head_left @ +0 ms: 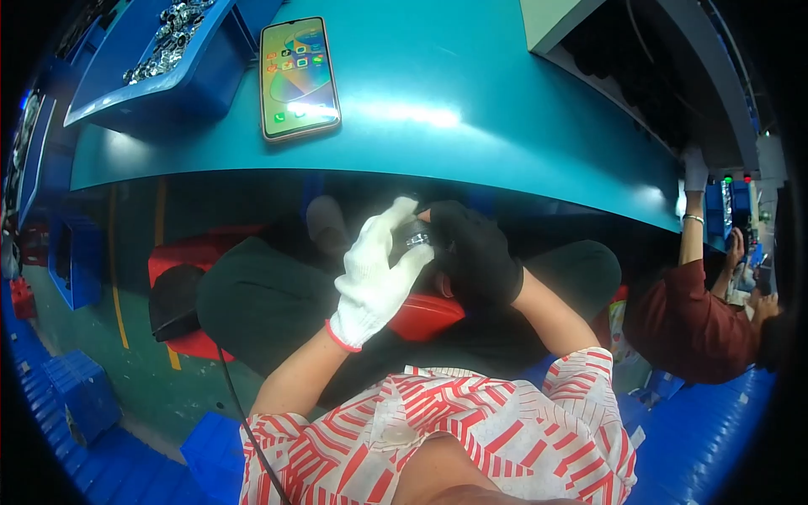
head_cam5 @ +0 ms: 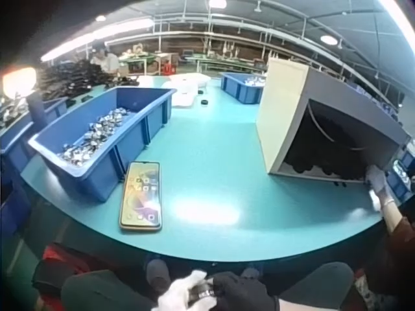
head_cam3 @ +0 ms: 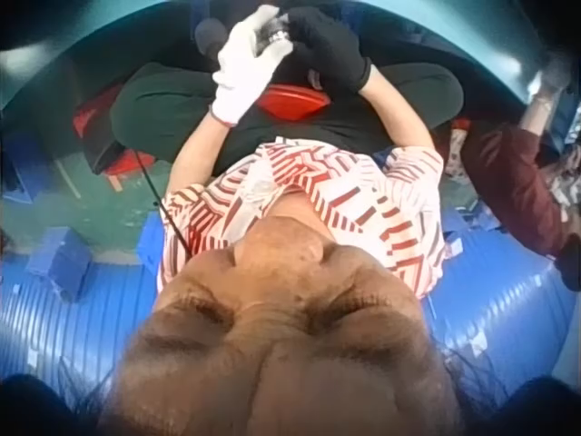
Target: Assembling small cylindrical parts with metal rings at a factory workbench.
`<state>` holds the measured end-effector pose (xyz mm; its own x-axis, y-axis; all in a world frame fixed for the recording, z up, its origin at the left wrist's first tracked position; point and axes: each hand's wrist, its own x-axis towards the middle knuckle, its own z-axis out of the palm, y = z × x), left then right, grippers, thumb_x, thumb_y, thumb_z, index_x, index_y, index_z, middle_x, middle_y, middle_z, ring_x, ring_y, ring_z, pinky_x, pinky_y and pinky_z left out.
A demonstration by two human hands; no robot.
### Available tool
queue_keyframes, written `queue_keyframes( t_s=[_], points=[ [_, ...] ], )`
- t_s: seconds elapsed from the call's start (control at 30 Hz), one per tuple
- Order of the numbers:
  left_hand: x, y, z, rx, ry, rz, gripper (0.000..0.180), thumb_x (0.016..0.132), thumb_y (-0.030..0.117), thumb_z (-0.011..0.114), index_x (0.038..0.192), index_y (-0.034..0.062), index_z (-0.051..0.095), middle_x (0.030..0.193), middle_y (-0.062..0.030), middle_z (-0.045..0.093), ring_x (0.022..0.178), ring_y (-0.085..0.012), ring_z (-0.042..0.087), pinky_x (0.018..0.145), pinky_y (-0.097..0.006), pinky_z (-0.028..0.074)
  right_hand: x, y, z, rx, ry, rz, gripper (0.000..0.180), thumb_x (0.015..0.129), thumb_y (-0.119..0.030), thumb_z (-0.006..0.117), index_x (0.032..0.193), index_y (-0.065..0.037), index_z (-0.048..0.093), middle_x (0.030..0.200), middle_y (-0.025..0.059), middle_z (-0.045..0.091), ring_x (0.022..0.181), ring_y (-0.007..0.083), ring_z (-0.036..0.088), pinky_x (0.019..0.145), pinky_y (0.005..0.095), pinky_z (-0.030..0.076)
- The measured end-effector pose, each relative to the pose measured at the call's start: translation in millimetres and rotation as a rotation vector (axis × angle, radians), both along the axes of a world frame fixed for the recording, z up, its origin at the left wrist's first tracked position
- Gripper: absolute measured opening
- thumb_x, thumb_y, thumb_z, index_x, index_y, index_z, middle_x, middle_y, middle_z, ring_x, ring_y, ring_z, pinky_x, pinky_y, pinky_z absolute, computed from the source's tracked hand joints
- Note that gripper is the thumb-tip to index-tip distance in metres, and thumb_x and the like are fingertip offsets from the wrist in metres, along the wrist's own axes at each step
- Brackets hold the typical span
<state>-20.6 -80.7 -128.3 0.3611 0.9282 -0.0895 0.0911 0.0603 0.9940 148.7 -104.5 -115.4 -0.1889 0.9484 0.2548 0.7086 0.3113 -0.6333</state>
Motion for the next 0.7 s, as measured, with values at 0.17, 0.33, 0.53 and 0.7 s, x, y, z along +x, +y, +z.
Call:
queue_keyframes(
  t_s=[0.17,0.33,0.53,0.7],
  points=[
    [0.4,1.1,12.7,-0.008,0.128,-0.097,0.038,0.080,0.006,0.067,0.115,-0.0039,0.055,0.103,-0.0191,0.064,0.093,-0.0269,0.065,0.081,-0.033,0.051,0.2,-1.8,4.1,0.003,-0.044,0.017,0.035,0.066,0.000,0.068,0.099,-0.007,0.056,0.087,0.0118,0.061,0.075,0.0324,0.059,0.063,0.0382,0.046],
    [-4.6,2.5,13.8,0.122,0.166,-0.140,0.036,0.081,0.008,0.067,0.113,-0.0042,0.055,0.099,-0.0187,0.066,0.088,-0.0267,0.067,0.078,-0.032,0.052,1.7,-1.3,4.9,0.121,-0.115,0.064,0.033,0.069,-0.015,0.076,0.097,-0.008,0.057,0.081,0.0070,0.062,0.069,0.0223,0.064,0.056,0.0315,0.046],
    [-3.8,7.1,17.4,0.052,0.083,-0.116,0.028,0.082,0.009,0.066,0.105,-0.0046,0.057,0.097,-0.0201,0.066,0.085,-0.0283,0.067,0.074,-0.032,0.053,2.4,1.0,-0.1,-0.011,0.038,0.016,0.033,0.071,-0.016,0.075,0.097,-0.007,0.059,0.084,0.0101,0.064,0.071,0.0243,0.065,0.061,0.0318,0.049],
    [-7.6,8.5,14.5,0.189,0.251,-0.149,0.029,0.084,0.009,0.064,0.108,-0.0052,0.057,0.090,-0.0191,0.067,0.078,-0.0265,0.068,0.072,-0.031,0.053,-0.5,0.0,6.5,-0.068,0.050,0.056,0.033,0.072,-0.017,0.075,0.100,-0.006,0.059,0.086,0.0122,0.065,0.073,0.0262,0.066,0.062,0.0319,0.050]
  ],
)
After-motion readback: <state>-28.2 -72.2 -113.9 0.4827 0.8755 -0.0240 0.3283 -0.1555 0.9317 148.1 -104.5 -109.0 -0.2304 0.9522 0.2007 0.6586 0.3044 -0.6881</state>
